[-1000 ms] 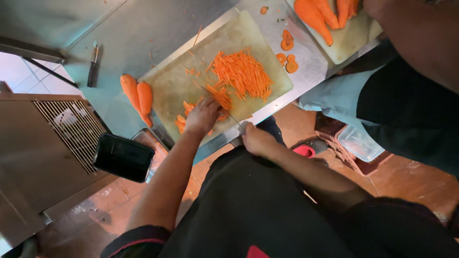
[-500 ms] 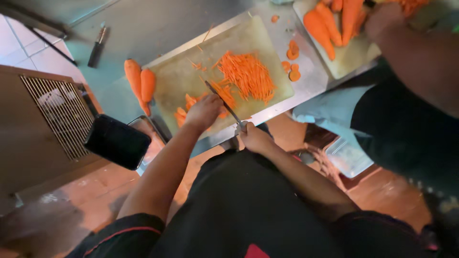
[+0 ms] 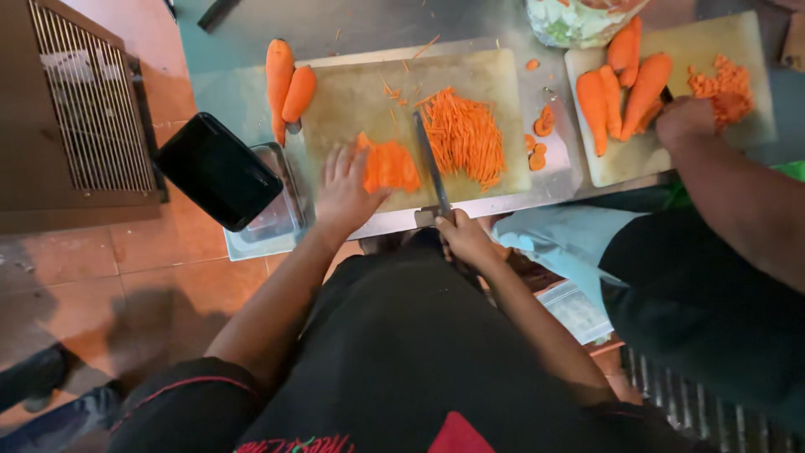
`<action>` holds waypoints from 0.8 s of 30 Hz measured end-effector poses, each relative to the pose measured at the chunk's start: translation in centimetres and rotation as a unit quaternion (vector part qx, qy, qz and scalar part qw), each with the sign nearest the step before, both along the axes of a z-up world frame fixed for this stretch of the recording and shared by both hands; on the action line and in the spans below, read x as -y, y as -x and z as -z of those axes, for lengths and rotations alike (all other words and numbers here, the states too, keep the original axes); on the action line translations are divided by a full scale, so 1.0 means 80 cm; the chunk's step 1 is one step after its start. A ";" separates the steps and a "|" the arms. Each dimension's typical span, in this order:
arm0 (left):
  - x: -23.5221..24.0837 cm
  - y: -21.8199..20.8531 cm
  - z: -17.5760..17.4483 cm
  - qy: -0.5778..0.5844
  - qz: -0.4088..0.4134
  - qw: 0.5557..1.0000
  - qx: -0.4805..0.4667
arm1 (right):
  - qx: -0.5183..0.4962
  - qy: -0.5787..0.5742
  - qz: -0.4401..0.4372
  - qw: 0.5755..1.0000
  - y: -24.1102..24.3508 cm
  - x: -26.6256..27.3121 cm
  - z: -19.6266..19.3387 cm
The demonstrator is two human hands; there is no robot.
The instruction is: The person slices carrots with a knife on a cutting board and then chops the carrot slices into thin strips.
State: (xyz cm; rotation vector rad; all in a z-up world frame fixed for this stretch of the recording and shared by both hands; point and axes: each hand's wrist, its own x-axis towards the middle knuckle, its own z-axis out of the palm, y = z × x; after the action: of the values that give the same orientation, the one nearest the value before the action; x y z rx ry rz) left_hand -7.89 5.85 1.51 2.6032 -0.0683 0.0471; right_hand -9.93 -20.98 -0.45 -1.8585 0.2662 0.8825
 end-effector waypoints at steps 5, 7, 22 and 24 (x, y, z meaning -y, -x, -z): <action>-0.003 -0.016 -0.005 -0.028 -0.010 0.988 -0.152 | 0.040 -0.004 0.012 0.999 -0.001 0.011 -0.004; -0.007 -0.017 0.004 -0.040 0.002 0.984 -0.171 | 0.026 0.028 -0.004 0.999 -0.001 0.024 -0.013; 0.003 -0.042 0.010 -0.113 0.054 0.984 -0.128 | 0.039 0.036 -0.079 0.995 -0.009 0.086 -0.005; 0.009 -0.059 0.008 -0.128 0.085 0.981 -0.116 | -0.003 0.027 -0.064 0.998 -0.014 0.080 -0.012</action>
State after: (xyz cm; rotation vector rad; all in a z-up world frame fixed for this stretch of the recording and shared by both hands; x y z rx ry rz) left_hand -3.21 5.11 0.87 2.8284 -0.2272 -0.3481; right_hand -8.83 -27.41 0.55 -1.9408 0.1772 0.9758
